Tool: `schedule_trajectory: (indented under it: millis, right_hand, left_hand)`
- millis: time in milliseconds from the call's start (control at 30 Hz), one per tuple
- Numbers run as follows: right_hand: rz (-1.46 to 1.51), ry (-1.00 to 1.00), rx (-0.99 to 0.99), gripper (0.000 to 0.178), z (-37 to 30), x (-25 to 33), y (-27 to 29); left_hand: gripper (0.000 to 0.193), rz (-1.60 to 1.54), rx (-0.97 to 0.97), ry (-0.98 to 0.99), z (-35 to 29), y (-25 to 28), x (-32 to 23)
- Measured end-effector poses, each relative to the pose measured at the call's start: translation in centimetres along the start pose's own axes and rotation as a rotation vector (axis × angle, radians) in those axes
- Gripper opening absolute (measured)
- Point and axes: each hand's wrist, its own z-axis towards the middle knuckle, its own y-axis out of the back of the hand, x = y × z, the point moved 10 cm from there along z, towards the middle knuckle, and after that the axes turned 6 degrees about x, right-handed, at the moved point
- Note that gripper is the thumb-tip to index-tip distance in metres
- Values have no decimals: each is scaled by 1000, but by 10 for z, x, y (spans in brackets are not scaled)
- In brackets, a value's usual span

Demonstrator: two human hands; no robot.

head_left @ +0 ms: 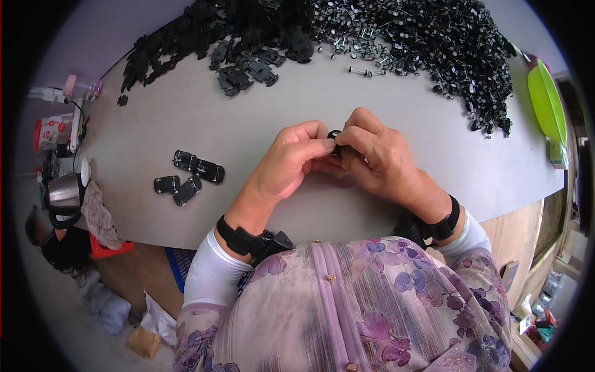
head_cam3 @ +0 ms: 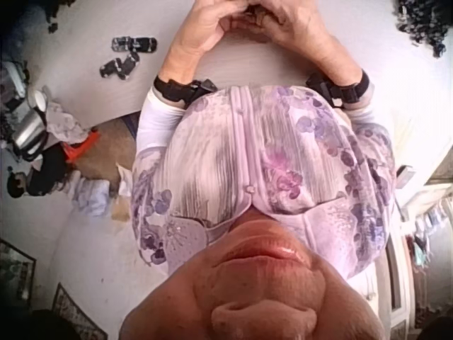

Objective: Assembling small black plastic housing parts with metal screws and pins at a workstation.

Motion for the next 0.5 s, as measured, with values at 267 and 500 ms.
schedule_trajectory:
  millis: [267, 500]
  right_hand:
    - [245, -164, 133, 32, 14, -26, -3]
    - [-517, -108, -96, 7, 42, -97, 24]
  left_hand:
    - [23, 363, -362, -87, -40, 38, -21]
    - [28, 642, -707, -166, -128, 106, -75]
